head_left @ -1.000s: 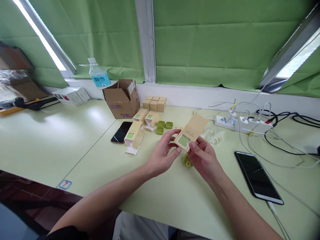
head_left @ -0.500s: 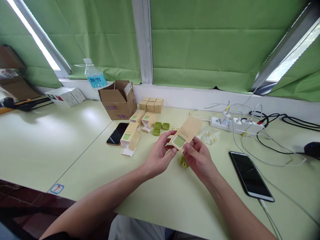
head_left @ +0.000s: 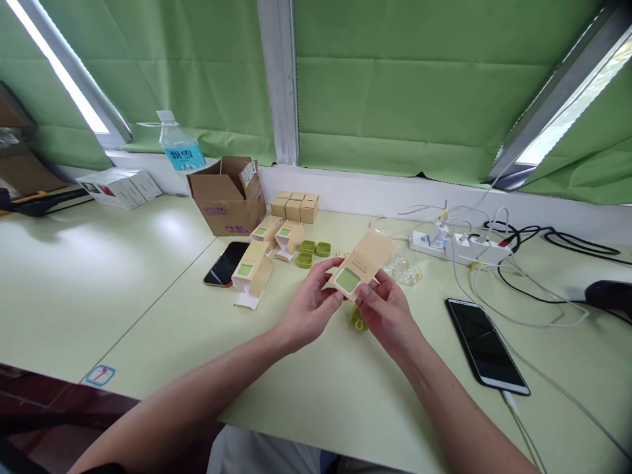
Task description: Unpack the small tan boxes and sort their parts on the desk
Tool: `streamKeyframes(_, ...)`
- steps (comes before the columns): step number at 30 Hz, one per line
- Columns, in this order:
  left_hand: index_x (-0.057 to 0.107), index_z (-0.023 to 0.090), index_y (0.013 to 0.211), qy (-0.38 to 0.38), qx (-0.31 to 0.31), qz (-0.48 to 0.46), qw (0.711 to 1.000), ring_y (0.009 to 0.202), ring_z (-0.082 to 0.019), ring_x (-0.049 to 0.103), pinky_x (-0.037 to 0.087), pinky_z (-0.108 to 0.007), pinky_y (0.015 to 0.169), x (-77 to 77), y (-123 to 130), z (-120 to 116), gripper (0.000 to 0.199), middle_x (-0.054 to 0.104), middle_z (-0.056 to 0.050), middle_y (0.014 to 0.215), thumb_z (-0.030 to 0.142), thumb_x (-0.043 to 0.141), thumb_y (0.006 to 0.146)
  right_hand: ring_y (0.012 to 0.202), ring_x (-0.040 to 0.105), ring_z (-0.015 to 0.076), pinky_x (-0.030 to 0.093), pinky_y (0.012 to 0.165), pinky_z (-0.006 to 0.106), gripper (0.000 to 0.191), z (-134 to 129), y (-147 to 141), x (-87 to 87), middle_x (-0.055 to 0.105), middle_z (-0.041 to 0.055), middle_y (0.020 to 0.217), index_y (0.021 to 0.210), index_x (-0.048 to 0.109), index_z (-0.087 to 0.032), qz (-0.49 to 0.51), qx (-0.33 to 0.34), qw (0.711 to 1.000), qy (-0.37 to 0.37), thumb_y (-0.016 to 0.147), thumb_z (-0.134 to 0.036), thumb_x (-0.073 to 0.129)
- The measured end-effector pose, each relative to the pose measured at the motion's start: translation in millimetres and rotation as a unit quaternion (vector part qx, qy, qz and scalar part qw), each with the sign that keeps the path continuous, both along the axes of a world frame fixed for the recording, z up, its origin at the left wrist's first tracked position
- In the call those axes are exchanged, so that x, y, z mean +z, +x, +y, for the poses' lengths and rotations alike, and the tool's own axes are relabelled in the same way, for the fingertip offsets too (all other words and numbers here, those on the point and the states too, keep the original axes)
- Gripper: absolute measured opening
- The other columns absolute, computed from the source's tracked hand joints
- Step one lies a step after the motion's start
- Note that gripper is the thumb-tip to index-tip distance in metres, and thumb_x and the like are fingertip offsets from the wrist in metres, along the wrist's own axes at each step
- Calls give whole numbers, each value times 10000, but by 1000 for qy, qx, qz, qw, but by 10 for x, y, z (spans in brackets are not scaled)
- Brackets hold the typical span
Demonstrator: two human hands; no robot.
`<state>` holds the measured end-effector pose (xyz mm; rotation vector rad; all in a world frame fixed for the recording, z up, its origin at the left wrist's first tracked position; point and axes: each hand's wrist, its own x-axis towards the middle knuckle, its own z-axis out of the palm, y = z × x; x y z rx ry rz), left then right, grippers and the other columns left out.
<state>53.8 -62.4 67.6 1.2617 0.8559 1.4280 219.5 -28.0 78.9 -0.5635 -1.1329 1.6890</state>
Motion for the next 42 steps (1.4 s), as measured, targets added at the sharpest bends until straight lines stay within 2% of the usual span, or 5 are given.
streamKeyframes(6, 570, 234, 1355, -43, -14, -19, 999, 1082, -237, 666, 558, -373, 936, 108, -7, -21, 567, 698, -82, 1198, 251, 782, 829, 1280, 727, 292, 584, 1122, 441, 521, -51, -12, 12, 801, 58, 1300, 1188, 732, -323, -29, -8, 999, 10, 763, -500, 975)
streamKeyframes(12, 567, 234, 1317, -73, -15, -56, 996, 1021, -211, 652, 496, -294, 760, 102, 7, -39, 687, 685, -71, 1284, 105, 680, 652, 1253, 732, 299, 597, 1091, 437, 573, -77, -55, -84, 791, 94, 1307, 1176, 716, -282, -52, -26, 998, 13, 743, -548, 979)
streamKeyframes(23, 527, 266, 1395, -46, -89, -112, 989, 1172, -286, 650, 499, -309, 775, 4, 65, -6, 931, 669, -88, 1354, 34, 624, 498, 1189, 760, 337, 643, 962, 470, 543, -57, -28, -37, 814, 106, 1273, 1192, 741, -259, -3, -33, 998, -49, 808, -603, 911)
streamKeyframes(32, 510, 254, 1505, -15, -57, -6, 998, 1209, -290, 674, 573, -415, 989, -37, 11, -10, 641, 660, -145, 1405, 409, 792, 951, 1110, 801, 341, 660, 921, 474, 616, -13, -7, 7, 847, 88, 1186, 1200, 722, -278, -15, -54, 996, -64, 724, -570, 984)
streamKeyframes(42, 696, 216, 1358, -1, 7, 41, 999, 1267, -323, 692, 580, -446, 1062, 23, -10, 34, 395, 740, -119, 1343, 399, 695, 1008, 1002, 824, 342, 690, 813, 452, 595, 36, 46, 12, 855, 122, 1158, 1124, 803, -220, -37, -86, 993, -73, 680, -557, 1012)
